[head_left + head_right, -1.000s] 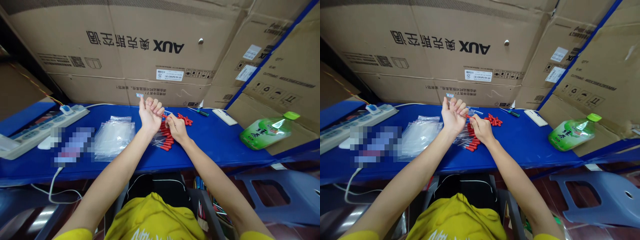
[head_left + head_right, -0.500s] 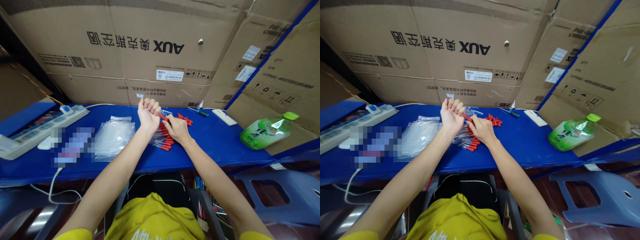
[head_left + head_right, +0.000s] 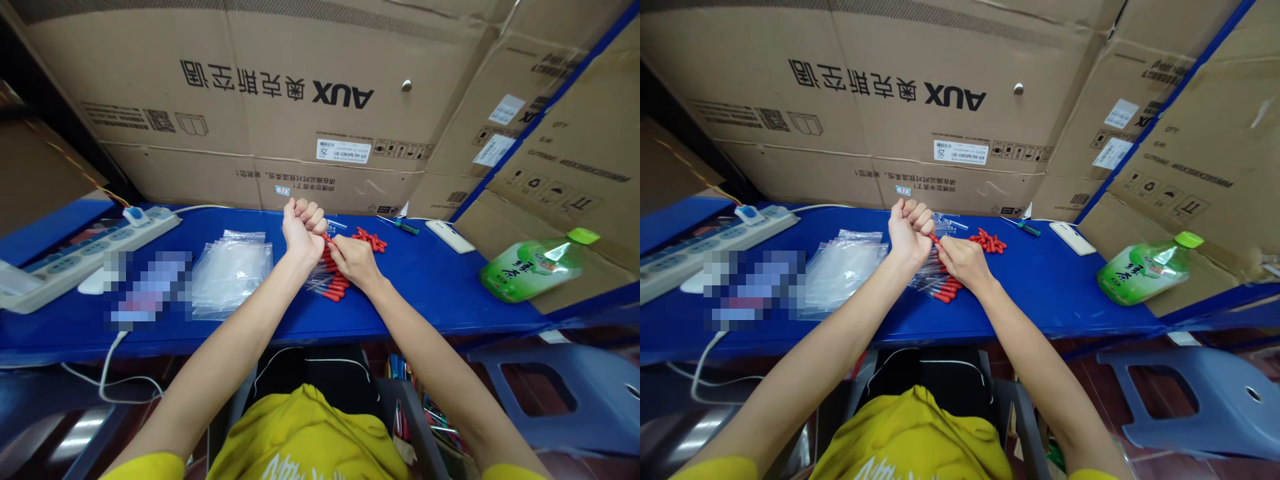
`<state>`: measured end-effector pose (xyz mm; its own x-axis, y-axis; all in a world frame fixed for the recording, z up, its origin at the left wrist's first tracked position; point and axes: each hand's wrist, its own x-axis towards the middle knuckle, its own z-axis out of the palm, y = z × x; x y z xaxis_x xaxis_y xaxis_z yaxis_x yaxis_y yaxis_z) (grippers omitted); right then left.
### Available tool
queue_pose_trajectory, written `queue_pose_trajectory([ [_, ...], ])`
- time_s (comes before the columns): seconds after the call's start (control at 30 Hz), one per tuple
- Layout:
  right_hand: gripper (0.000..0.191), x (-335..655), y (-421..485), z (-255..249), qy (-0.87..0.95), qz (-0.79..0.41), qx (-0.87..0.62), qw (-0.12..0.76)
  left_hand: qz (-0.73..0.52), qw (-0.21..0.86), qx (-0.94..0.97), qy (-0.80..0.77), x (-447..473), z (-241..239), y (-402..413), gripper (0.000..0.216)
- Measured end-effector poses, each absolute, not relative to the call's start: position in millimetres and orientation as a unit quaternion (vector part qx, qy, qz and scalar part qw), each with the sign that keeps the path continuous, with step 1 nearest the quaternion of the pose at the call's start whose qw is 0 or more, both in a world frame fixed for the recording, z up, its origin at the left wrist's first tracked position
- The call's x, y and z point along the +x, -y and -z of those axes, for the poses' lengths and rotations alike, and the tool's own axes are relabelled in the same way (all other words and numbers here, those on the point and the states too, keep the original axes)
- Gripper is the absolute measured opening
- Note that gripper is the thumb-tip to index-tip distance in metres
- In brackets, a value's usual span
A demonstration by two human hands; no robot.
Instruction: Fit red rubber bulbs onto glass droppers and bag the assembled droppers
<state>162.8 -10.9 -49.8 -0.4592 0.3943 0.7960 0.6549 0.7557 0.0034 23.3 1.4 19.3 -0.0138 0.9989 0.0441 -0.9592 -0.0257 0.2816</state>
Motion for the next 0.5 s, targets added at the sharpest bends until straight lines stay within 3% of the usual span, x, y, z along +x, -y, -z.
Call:
queue_pose_trajectory([
  [0.5,0.035,162.6,11.2,51.1,0.841,0.130,-0.310,0.423,-0.693,0.706,0.116,-0.093,24.9,-15.6,-2.0,0.045],
])
